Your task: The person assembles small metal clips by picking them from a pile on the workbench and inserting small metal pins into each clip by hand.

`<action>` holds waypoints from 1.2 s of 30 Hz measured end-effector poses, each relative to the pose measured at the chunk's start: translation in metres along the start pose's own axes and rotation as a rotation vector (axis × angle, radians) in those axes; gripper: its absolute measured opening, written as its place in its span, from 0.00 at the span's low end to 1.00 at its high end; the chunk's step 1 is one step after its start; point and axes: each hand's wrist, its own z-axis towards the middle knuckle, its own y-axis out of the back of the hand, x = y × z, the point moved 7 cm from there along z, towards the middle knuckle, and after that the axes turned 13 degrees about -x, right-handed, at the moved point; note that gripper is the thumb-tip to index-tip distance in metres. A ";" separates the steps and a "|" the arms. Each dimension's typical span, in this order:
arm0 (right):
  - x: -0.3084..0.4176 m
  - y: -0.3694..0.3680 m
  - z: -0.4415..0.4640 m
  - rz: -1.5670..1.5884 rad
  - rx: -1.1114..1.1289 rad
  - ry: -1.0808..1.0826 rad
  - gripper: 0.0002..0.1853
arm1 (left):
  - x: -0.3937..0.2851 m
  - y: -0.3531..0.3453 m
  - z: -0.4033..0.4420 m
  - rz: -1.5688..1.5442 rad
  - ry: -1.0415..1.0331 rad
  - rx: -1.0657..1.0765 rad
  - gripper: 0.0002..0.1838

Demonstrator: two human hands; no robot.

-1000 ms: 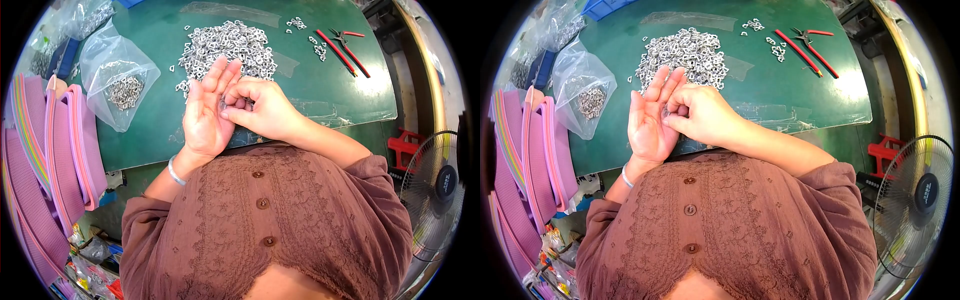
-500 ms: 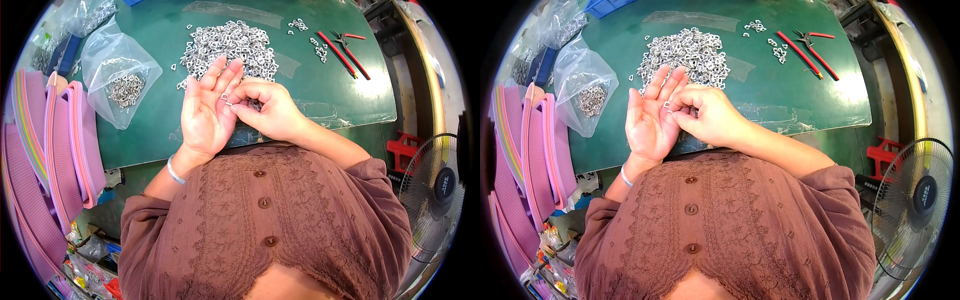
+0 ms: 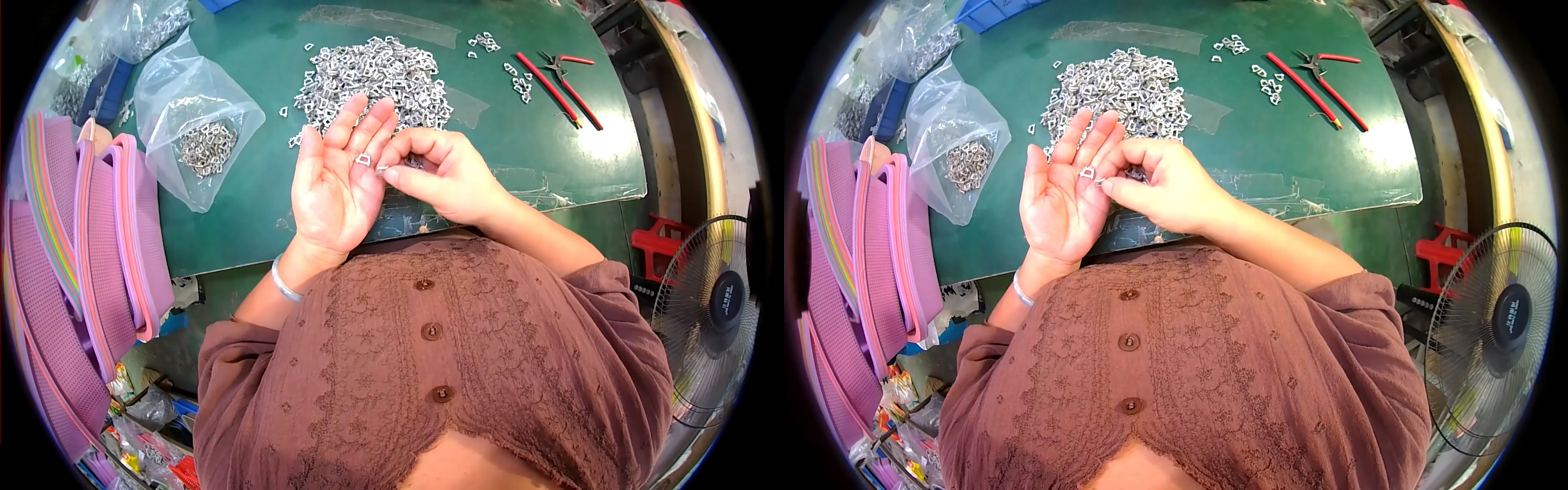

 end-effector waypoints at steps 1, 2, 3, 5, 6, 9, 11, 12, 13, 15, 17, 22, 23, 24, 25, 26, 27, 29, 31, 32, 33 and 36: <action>-0.004 0.000 -0.001 0.128 0.008 -0.120 0.05 | -0.001 0.000 0.000 0.002 -0.001 -0.007 0.32; -0.003 0.001 0.000 0.216 0.026 -0.134 0.05 | -0.001 0.000 0.000 -0.003 0.004 0.001 0.32; -0.003 0.002 0.003 0.305 0.043 -0.149 0.05 | -0.001 0.000 0.000 -0.007 0.009 0.008 0.32; -0.002 0.003 0.005 0.351 0.053 -0.171 0.05 | 0.000 0.000 0.000 0.008 0.010 0.011 0.33; -0.001 0.002 0.005 0.308 0.046 -0.179 0.05 | 0.000 0.000 -0.001 0.027 0.006 0.008 0.33; -0.002 -0.001 0.009 -0.016 -0.028 -0.035 0.06 | 0.003 -0.001 -0.002 0.083 -0.019 0.032 0.34; 0.002 -0.003 0.008 -0.274 -0.059 0.072 0.06 | 0.005 -0.003 -0.003 0.141 -0.051 0.059 0.35; 0.007 -0.005 0.007 -0.393 -0.057 0.104 0.06 | 0.006 -0.004 -0.004 0.179 -0.073 0.073 0.35; 0.011 -0.007 0.007 -0.511 -0.055 0.135 0.07 | 0.006 -0.005 -0.005 0.218 -0.094 0.087 0.36; 0.011 -0.007 0.006 -0.511 -0.073 0.122 0.07 | 0.007 -0.004 -0.006 0.259 -0.128 0.128 0.36; 0.010 -0.007 0.006 -0.488 -0.076 0.130 0.07 | 0.005 -0.005 -0.006 0.286 -0.171 0.140 0.37; -0.009 0.004 0.010 -0.086 -0.077 -0.066 0.06 | -0.002 -0.003 -0.006 0.170 -0.144 0.087 0.35; -0.013 0.004 0.008 0.020 -0.060 -0.204 0.05 | -0.002 -0.002 -0.005 0.166 -0.139 0.089 0.35; -0.015 0.004 0.006 0.106 -0.054 -0.260 0.04 | -0.003 -0.002 -0.005 0.161 -0.134 0.091 0.35; -0.015 0.003 0.006 0.133 -0.050 -0.275 0.04 | -0.003 -0.002 -0.004 0.157 -0.128 0.093 0.36; -0.015 0.003 0.005 0.160 -0.047 -0.290 0.04 | -0.002 -0.001 -0.004 0.154 -0.125 0.074 0.36; -0.015 0.003 0.005 0.188 -0.043 -0.304 0.04 | -0.002 0.000 -0.003 0.151 -0.123 0.056 0.36; -0.014 0.002 0.005 0.197 -0.036 -0.284 0.04 | -0.002 0.001 -0.003 0.143 -0.102 0.037 0.37; -0.013 0.002 0.005 0.184 -0.024 -0.249 0.04 | -0.001 0.003 -0.003 0.133 -0.067 0.034 0.36; -0.012 0.001 0.005 0.166 -0.016 -0.224 0.04 | 0.000 0.005 -0.003 0.125 -0.047 0.028 0.36; -0.010 0.001 0.005 0.147 -0.009 -0.199 0.04 | 0.000 0.007 -0.003 0.118 -0.027 0.021 0.36; -0.008 0.002 0.005 0.073 0.006 -0.166 0.04 | 0.003 0.009 -0.002 0.106 0.012 0.003 0.36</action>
